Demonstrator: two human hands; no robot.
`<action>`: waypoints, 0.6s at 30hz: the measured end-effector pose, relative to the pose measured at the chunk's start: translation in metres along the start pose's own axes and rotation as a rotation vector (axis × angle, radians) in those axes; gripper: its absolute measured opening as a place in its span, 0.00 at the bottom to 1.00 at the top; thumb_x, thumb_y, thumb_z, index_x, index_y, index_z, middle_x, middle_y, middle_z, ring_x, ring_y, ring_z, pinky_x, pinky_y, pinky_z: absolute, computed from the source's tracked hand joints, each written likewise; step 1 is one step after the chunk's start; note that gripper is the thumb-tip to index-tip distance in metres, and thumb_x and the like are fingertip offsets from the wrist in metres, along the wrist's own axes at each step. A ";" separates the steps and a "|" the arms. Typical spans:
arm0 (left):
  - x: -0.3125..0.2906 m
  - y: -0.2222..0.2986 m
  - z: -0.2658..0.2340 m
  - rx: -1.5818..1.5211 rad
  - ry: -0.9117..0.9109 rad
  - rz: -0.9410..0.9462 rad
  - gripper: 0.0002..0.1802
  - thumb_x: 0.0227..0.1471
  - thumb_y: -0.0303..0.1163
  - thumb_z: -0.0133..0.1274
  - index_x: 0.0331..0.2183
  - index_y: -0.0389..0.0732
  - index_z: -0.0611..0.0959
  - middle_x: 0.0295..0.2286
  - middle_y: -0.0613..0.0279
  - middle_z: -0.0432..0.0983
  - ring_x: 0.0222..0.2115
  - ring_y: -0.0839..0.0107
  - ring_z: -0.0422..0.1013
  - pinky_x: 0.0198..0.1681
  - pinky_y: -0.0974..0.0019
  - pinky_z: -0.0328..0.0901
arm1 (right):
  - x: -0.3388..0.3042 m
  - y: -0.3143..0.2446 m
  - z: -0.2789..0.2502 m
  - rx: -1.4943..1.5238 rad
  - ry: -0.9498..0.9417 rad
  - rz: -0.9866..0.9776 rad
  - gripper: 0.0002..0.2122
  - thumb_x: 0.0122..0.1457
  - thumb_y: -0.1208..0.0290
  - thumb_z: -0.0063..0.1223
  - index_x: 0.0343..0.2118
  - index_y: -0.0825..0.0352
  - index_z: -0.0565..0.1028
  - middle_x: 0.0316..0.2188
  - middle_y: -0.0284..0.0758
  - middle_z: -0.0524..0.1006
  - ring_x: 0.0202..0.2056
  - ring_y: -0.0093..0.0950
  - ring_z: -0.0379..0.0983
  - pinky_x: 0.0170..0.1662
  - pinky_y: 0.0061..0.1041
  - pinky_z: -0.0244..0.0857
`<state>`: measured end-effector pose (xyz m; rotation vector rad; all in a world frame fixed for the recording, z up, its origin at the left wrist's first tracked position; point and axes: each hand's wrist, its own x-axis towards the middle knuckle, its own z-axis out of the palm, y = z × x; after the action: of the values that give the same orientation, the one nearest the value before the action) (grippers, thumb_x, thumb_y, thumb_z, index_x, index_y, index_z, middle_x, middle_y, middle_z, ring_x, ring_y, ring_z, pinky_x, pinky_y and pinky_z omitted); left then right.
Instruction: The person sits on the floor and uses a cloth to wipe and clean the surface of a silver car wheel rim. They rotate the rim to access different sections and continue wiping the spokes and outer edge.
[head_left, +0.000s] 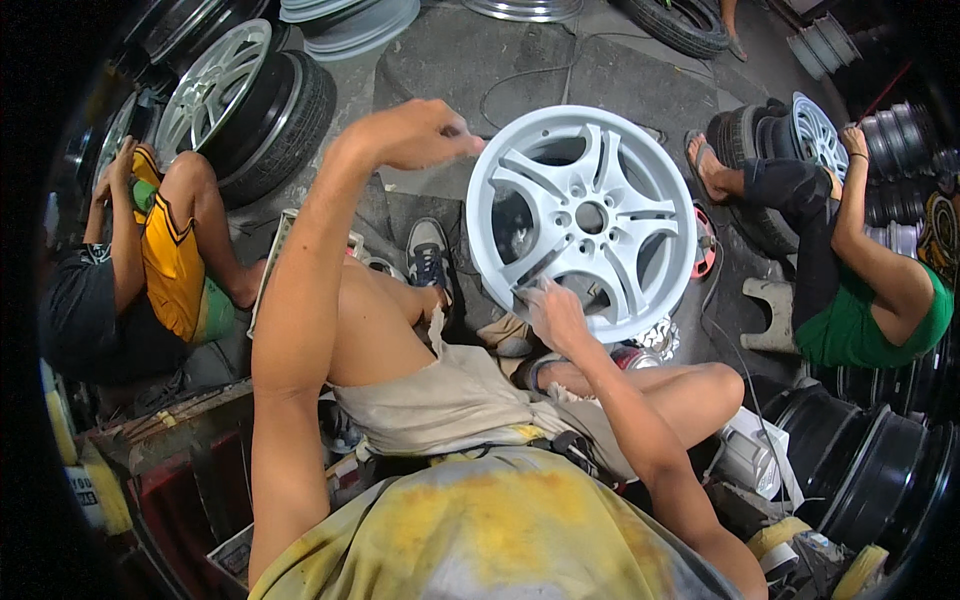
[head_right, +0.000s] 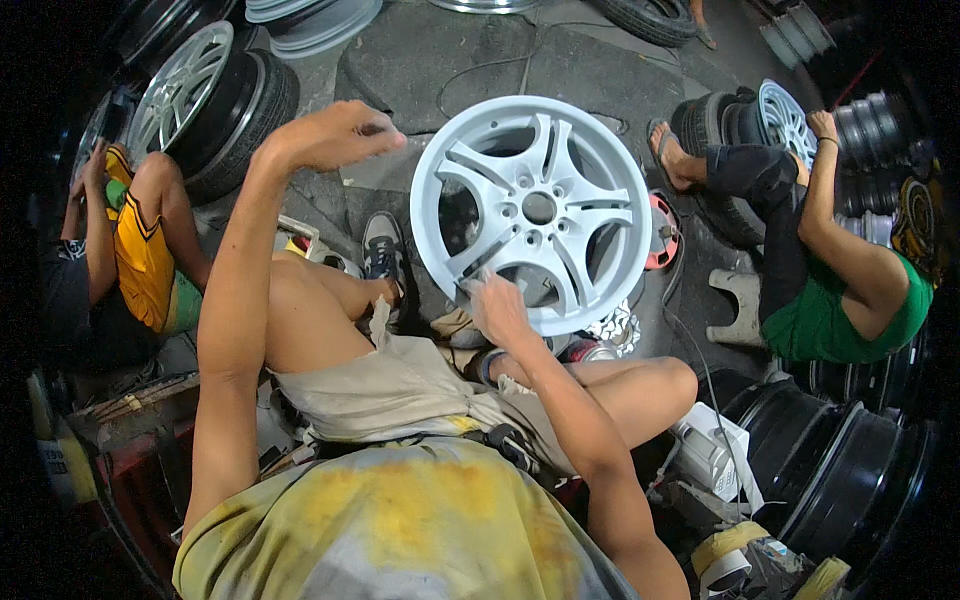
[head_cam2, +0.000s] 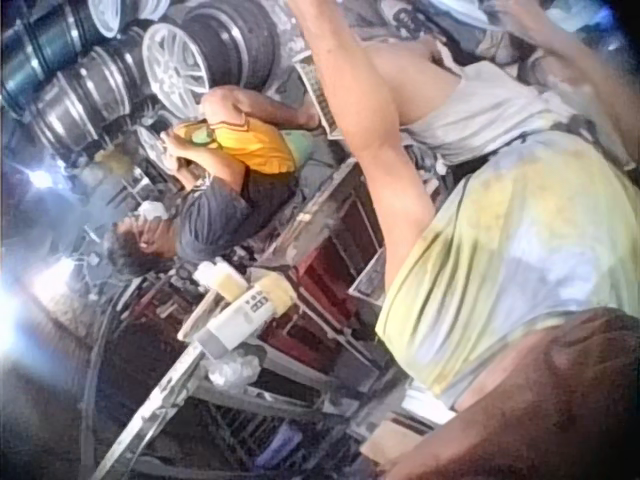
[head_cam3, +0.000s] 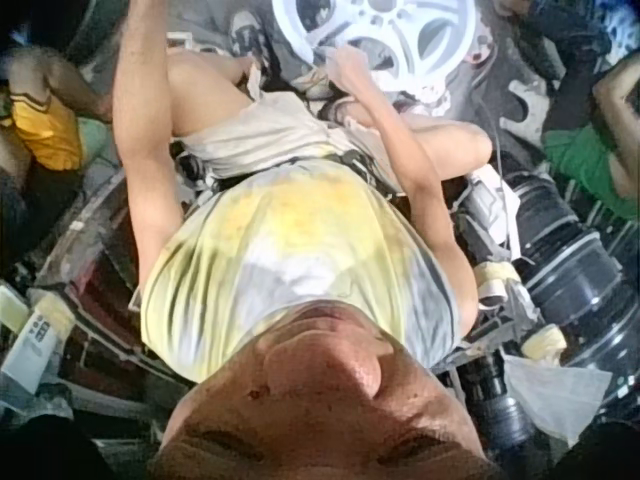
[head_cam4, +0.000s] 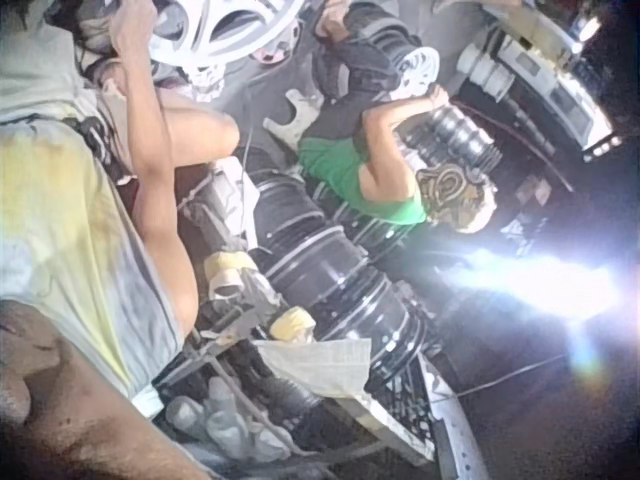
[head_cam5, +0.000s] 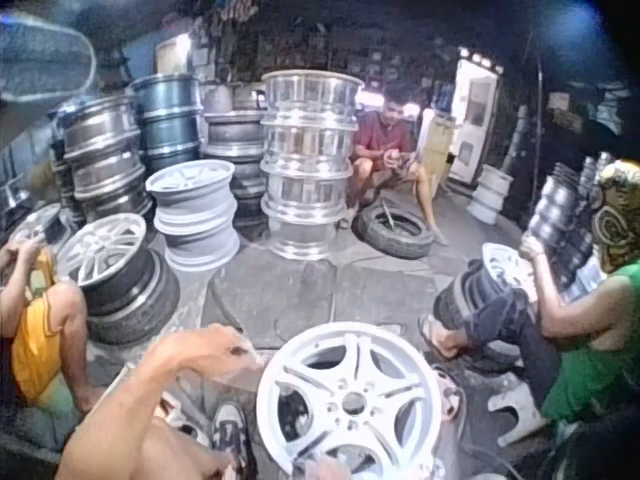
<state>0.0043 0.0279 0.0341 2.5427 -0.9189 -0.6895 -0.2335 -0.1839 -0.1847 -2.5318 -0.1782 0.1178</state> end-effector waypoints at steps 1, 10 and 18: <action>0.000 -0.001 0.002 -0.009 0.014 -0.022 0.28 0.61 0.53 0.51 0.43 0.35 0.85 0.34 0.48 0.83 0.32 0.59 0.77 0.40 0.58 0.70 | 0.002 -0.002 -0.003 -0.007 -0.012 0.008 0.15 0.51 0.76 0.54 0.42 0.62 0.83 0.39 0.47 0.76 0.37 0.47 0.77 0.41 0.44 0.71; -0.001 0.004 0.003 -0.096 0.004 0.063 0.28 0.60 0.53 0.52 0.43 0.36 0.85 0.30 0.40 0.81 0.28 0.53 0.76 0.37 0.55 0.69 | 0.003 0.017 0.003 0.005 -0.107 -0.006 0.09 0.49 0.75 0.51 0.32 0.65 0.81 0.31 0.50 0.78 0.36 0.50 0.76 0.39 0.45 0.70; 0.002 0.020 0.002 -0.140 0.062 0.098 0.25 0.60 0.50 0.52 0.43 0.38 0.86 0.34 0.40 0.82 0.36 0.46 0.79 0.42 0.53 0.70 | 0.020 0.019 0.031 0.026 -0.040 0.149 0.12 0.51 0.76 0.51 0.37 0.64 0.83 0.36 0.48 0.80 0.38 0.49 0.77 0.44 0.44 0.70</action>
<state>-0.0054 0.0117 0.0415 2.3656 -0.9337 -0.6197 -0.2158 -0.1791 -0.2222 -2.5158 -0.0035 0.2276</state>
